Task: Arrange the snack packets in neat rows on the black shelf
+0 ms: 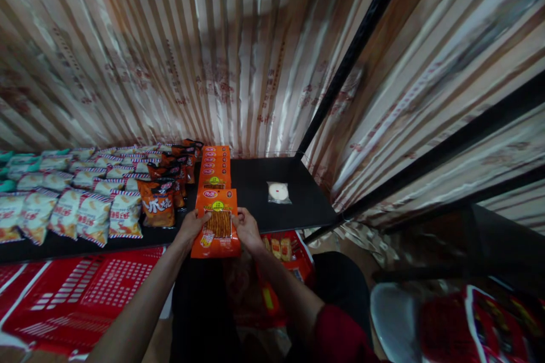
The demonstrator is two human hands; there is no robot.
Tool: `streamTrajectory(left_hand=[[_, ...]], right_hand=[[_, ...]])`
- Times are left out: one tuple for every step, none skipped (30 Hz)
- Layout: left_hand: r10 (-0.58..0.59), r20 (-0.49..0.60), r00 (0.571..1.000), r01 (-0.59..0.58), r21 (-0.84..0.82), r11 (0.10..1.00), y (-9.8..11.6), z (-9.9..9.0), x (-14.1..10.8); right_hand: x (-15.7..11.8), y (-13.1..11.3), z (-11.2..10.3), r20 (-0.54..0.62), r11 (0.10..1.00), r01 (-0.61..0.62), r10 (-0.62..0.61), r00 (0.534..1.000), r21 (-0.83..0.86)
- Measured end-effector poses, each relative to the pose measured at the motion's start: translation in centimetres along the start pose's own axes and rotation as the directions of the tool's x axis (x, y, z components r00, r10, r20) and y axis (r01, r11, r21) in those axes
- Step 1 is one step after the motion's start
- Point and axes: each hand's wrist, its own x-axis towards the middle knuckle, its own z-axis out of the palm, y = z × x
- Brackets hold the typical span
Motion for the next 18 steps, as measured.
streamTrajectory(left_hand=[[0.003, -0.008, 1.0, -0.003, 0.008, 1.0, 0.0, -0.1, 0.3], [0.007, -0.017, 1.0, -0.007, 0.019, 1.0, 0.0, -0.2, 0.7], [0.013, -0.026, 1.0, -0.012, 0.031, 0.999, 0.0, -0.2, 1.0], [0.019, -0.035, 0.999, -0.017, 0.045, 0.999, 0.0, -0.2, 1.2], [0.025, -0.043, 0.999, -0.023, 0.059, 0.998, 0.0, -0.2, 1.5], [0.033, -0.049, 0.998, -0.029, 0.074, 0.997, 0.1, -0.2, 1.7], [0.039, -0.053, 0.998, -0.034, 0.09, 0.995, 0.2, -0.2, 2.0], [0.046, -0.057, 0.997, -0.039, 0.108, 0.993, 0.3, -0.2, 2.2], [0.053, -0.062, 0.997, -0.044, 0.128, 0.991, 0.4, -0.2, 2.5], [0.061, -0.068, 0.996, -0.05, 0.151, 0.987, 0.5, -0.3, 2.7], [0.072, -0.076, 0.995, -0.057, 0.178, 0.982, 0.6, -0.3, 3.0], [0.084, -0.086, 0.993, -0.064, 0.208, 0.976, 0.7, -0.4, 3.3], [0.097, -0.098, 0.99, -0.071, 0.241, 0.968, 0.7, -0.4, 3.6], [0.111, -0.11, 0.988, -0.078, 0.275, 0.958, 0.8, -0.5, 3.9], [0.126, -0.123, 0.984, -0.082, 0.311, 0.947, 0.8, -0.6, 4.2], [0.14, -0.135, 0.981, -0.085, 0.348, 0.934, 0.8, -0.7, 4.4], [0.153, -0.148, 0.977, -0.086, 0.385, 0.919, 0.9, -0.8, 4.7], [0.166, -0.159, 0.973, -0.085, 0.422, 0.903, 0.9, -0.8, 4.9]], right_hand=[[0.3, -0.1, 0.1, 0.001, 1.0, 0.007, -0.007, 1.0, -0.011], [0.6, -0.1, 0.2, 0.001, 1.0, 0.014, -0.014, 1.0, -0.027], [1.0, -0.2, 0.3, -0.001, 0.999, 0.019, -0.019, 1.0, -0.044], [1.3, -0.2, 0.4, -0.003, 0.998, 0.022, -0.022, 1.0, -0.058], [1.6, -0.2, 0.5, -0.006, 0.997, 0.023, -0.024, 1.0, -0.07], [1.9, -0.3, 0.6, -0.01, 0.996, 0.024, -0.025, 1.0, -0.081], [2.1, -0.4, 0.7, -0.014, 0.995, 0.025, -0.027, 1.0, -0.092], [2.4, -0.5, 0.7, -0.017, 0.995, 0.028, -0.03, 0.999, -0.101], [2.6, -0.6, 0.8, -0.019, 0.994, 0.03, -0.032, 0.999, -0.109], [2.8, -0.7, 0.9, -0.02, 0.993, 0.031, -0.034, 0.999, -0.116], [3.0, -0.8, 0.9, -0.021, 0.992, 0.031, -0.033, 0.999, -0.119], [3.2, -0.9, 1.0, -0.021, 0.992, 0.029, -0.032, 0.999, -0.119], [3.4, -1.0, 1.0, -0.023, 0.993, 0.028, -0.031, 0.999, -0.118], [3.7, -1.0, 1.1, -0.026, 0.993, 0.027, -0.03, 0.999, -0.118], [3.9, -1.0, 1.2, -0.03, 0.992, 0.028, -0.032, 0.999, -0.12], [4.1, -0.9, 1.3, -0.035, 0.992, 0.03, -0.035, 0.999, -0.127], [4.3, -0.9, 1.3, -0.044, 0.99, 0.032, -0.039, 0.998, -0.136], [4.6, -0.8, 1.4, -0.055, 0.988, 0.035, -0.043, 0.998, -0.148]])
